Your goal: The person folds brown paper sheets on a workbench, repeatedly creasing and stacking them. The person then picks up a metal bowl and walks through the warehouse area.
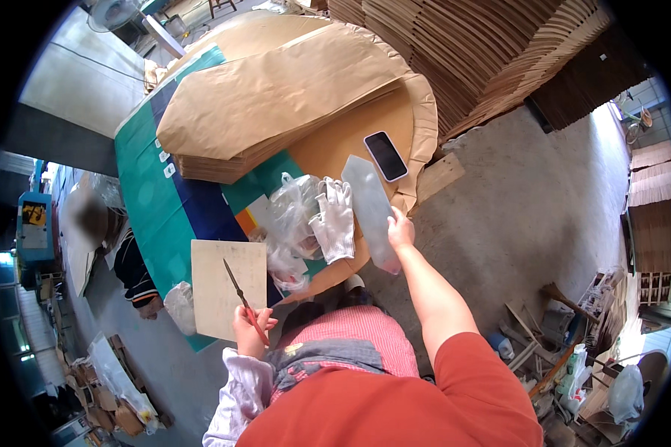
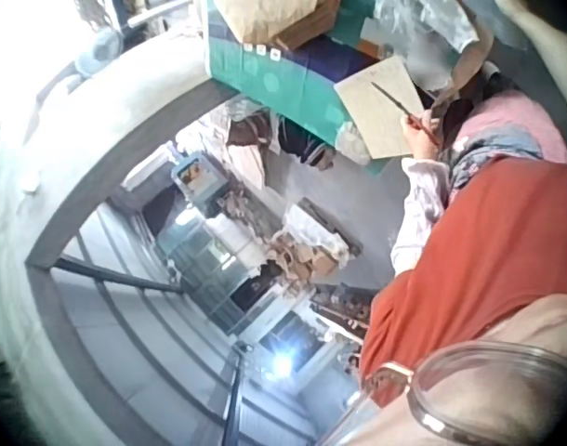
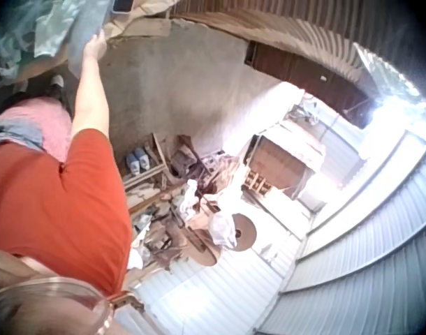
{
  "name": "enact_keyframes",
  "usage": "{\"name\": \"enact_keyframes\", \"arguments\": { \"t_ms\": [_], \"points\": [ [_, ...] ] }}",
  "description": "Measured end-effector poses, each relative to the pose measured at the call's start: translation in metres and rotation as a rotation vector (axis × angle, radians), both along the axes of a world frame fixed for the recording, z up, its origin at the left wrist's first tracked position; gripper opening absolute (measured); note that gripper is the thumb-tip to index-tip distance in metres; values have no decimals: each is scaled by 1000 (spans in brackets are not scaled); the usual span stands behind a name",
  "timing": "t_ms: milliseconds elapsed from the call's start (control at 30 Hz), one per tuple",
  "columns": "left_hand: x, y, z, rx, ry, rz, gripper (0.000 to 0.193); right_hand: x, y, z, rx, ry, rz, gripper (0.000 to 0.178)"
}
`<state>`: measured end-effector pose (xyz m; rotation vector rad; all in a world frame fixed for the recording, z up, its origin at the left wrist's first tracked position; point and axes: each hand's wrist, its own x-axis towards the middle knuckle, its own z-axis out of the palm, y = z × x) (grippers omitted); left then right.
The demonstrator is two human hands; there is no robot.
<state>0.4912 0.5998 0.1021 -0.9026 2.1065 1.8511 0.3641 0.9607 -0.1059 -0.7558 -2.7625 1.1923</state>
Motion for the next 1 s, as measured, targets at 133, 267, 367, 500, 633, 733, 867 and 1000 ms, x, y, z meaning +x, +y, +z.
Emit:
{"name": "enact_keyframes", "arguments": {
  "t_ms": [133, 267, 367, 500, 633, 733, 867, 1000],
  "points": [
    [0, -1, 2, 9, 41, 1, 28, -26, -22, -9, 80, -48, 43, 44],
    [-7, 5, 5, 15, 37, -10, 27, -18, -34, 15, 291, -130, 139, 46],
    [-21, 19, 6, 50, -29, -8, 26, 13, -39, 33, 298, 93, 231, 48],
    [-35, 53, -10, 106, 37, -143, 22, 66, -72, 126, -397, 163, 640, 23],
    [-43, 106, -29, 147, 99, -321, 23, 100, -105, 168, -815, 36, 648, 34],
    [-42, 140, -35, -109, 198, -404, 21, 102, -105, 164, -1125, 15, 425, 33],
    [-57, 149, -28, 375, -119, -375, 31, 96, -79, 161, -1223, -140, 200, 23],
    [-54, 122, -25, 273, -46, -472, 31, 58, -33, 98, -238, -156, 280, 29]
  ]
}}
